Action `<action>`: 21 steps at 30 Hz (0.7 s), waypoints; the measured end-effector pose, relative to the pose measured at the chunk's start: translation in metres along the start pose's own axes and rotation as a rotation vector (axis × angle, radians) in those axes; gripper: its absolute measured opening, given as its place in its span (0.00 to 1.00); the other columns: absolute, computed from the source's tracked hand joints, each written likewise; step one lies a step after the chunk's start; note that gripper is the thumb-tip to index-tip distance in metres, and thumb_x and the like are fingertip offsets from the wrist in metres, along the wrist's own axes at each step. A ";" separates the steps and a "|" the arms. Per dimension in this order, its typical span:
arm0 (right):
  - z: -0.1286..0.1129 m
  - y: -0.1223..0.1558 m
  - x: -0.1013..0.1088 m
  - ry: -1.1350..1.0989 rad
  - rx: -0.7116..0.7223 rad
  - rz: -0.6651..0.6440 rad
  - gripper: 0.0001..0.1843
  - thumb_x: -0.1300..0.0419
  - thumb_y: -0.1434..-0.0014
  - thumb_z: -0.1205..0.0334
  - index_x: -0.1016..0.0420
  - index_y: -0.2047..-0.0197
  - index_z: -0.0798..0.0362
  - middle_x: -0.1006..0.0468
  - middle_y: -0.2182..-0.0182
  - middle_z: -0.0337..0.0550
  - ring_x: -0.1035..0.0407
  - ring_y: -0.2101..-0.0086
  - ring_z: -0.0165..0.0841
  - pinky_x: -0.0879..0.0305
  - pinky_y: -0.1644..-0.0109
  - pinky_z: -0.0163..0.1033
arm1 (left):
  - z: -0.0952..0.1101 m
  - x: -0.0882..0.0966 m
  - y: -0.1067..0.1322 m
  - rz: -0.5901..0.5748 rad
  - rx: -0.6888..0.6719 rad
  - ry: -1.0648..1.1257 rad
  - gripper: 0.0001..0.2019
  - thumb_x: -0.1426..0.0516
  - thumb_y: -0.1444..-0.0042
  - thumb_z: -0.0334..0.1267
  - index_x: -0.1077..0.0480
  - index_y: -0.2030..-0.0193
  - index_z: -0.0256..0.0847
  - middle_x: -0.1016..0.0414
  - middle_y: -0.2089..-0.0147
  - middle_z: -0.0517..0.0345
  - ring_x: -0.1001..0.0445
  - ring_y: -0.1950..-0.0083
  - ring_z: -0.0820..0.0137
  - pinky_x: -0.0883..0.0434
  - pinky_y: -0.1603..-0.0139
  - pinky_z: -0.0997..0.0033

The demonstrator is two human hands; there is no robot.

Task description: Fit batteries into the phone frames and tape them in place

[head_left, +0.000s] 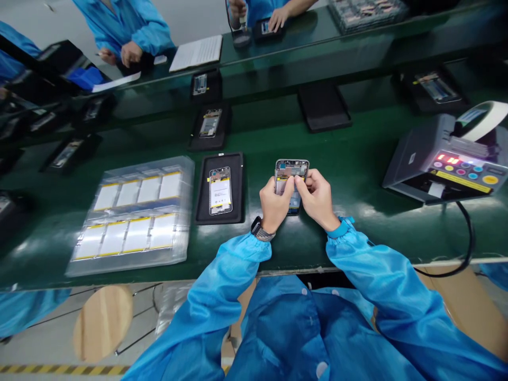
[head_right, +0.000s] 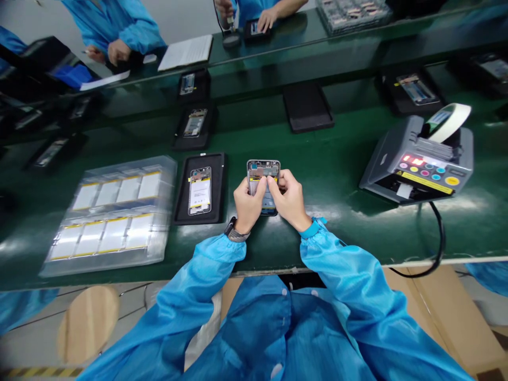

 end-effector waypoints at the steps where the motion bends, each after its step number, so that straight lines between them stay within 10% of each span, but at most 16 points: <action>1: -0.001 0.000 0.000 0.014 0.009 0.004 0.16 0.36 0.35 0.47 0.31 0.62 0.51 0.26 0.75 0.35 0.34 0.76 0.28 0.40 0.73 0.33 | 0.000 0.000 0.000 -0.004 0.007 0.014 0.14 0.39 0.37 0.49 0.24 0.62 0.38 0.24 0.68 0.59 0.31 0.68 0.73 0.35 0.64 0.74; 11: 0.003 0.005 -0.003 0.035 0.012 -0.014 0.18 0.39 0.32 0.46 0.28 0.49 0.52 0.18 0.64 0.42 0.24 0.67 0.34 0.31 0.65 0.37 | -0.001 -0.003 -0.008 -0.054 0.231 0.225 0.20 0.36 0.42 0.55 0.24 0.66 0.36 0.25 0.70 0.58 0.32 0.70 0.73 0.36 0.69 0.75; 21: -0.012 0.008 -0.001 0.236 0.109 0.073 0.11 0.41 0.32 0.52 0.29 0.55 0.51 0.21 0.74 0.37 0.30 0.76 0.30 0.38 0.70 0.34 | -0.012 -0.007 -0.008 -0.164 0.309 0.355 0.22 0.35 0.43 0.57 0.21 0.64 0.36 0.22 0.67 0.56 0.28 0.68 0.72 0.32 0.66 0.75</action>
Point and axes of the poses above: each hand's wrist, its own y-axis away from the middle knuckle, its own x-axis out of the back of the hand, z = x × y, the point moved 3 cm from there along -y, towards the middle knuckle
